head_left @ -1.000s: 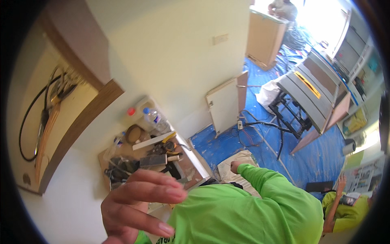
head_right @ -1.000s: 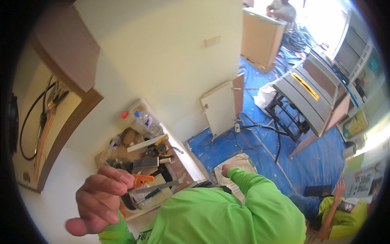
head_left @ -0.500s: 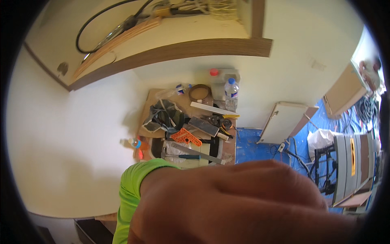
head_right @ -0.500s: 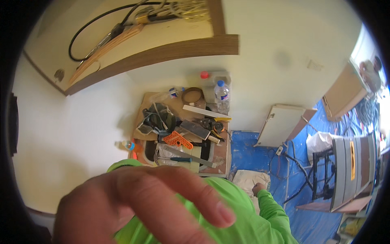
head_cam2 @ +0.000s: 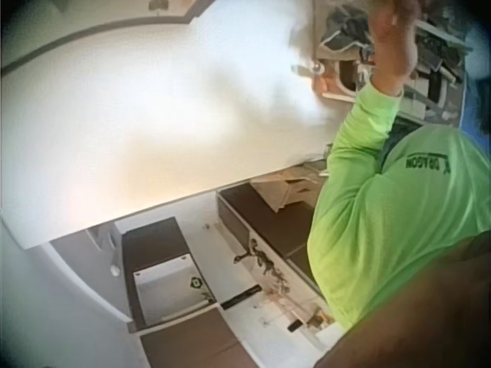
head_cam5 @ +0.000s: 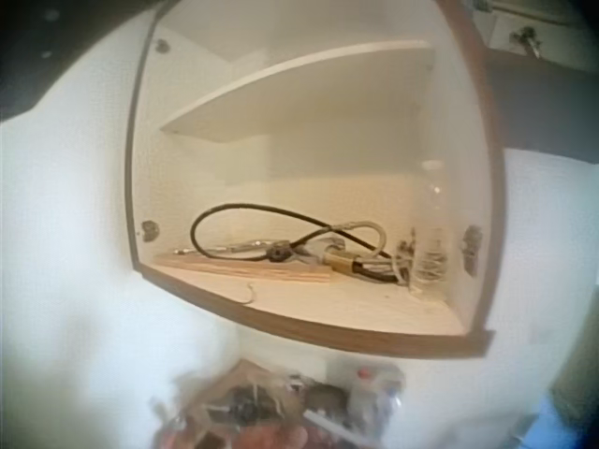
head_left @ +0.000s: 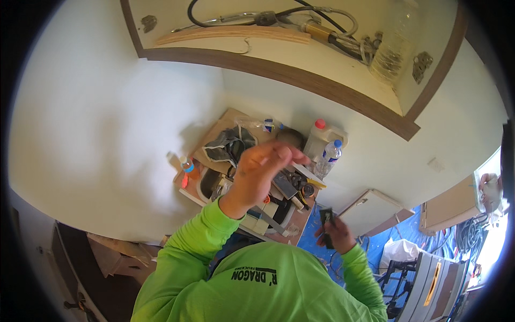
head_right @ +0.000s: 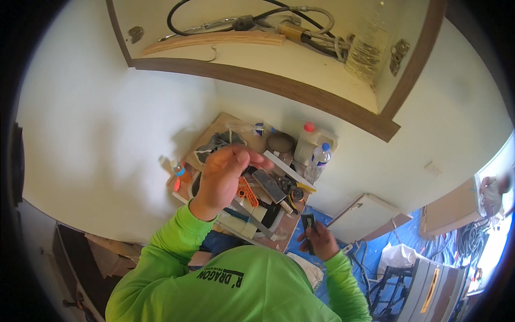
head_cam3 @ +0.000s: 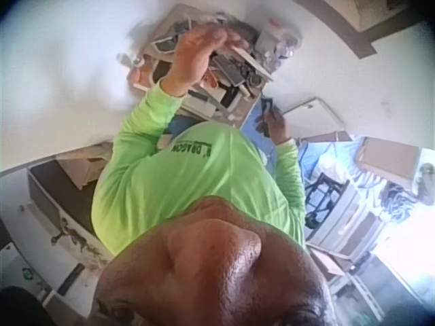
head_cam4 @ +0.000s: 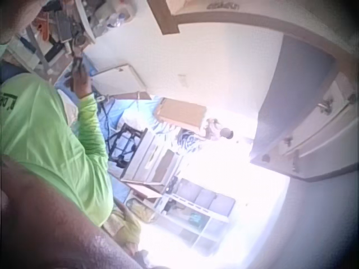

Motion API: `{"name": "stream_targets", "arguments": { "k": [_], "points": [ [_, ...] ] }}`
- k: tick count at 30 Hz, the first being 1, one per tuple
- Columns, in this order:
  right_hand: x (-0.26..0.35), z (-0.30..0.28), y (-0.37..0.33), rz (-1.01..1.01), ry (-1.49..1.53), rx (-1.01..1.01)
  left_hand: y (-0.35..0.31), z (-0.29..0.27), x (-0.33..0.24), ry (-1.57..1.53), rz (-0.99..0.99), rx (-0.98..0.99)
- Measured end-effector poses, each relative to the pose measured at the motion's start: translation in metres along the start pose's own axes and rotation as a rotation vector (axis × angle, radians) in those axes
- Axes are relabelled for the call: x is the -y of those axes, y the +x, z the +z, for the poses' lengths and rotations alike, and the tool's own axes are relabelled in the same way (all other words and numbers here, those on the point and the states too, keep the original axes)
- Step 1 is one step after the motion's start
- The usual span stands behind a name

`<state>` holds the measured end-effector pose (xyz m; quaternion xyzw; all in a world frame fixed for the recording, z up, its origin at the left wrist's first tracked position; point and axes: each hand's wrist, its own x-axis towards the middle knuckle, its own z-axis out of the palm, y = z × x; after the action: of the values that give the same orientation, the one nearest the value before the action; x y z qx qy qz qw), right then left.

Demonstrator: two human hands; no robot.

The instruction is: The person assembles an orange 3D-printed plastic component by inserting small metal pieces and fasteners. They repeatedly test the fit of the parts, remove them, and reinsert them while holding the component against a wooden shelf edge. The person also uses a small rectangular block to rub or smooth the wooden edge of the shelf.

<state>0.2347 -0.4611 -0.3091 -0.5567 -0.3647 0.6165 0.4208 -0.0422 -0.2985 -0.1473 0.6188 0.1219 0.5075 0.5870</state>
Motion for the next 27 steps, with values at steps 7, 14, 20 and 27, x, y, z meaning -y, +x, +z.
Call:
{"name": "stream_targets", "arguments": {
  "k": [7,14,20,27],
  "points": [
    [0.231,0.116,-0.032,-0.846,-0.904,-0.025,-0.016,-0.085,-0.005,0.139,0.007,-0.300],
    [0.355,0.246,0.025,-1.394,-1.598,-0.179,0.015,-0.135,-0.036,0.018,0.137,-0.217],
    [0.396,0.323,0.098,-1.173,-2.062,-0.216,0.047,-0.214,-0.046,0.128,0.245,-0.221],
    [0.421,0.373,0.165,-1.092,-2.138,-0.196,0.086,-0.313,-0.043,0.341,0.381,-0.176]
  ]
}}
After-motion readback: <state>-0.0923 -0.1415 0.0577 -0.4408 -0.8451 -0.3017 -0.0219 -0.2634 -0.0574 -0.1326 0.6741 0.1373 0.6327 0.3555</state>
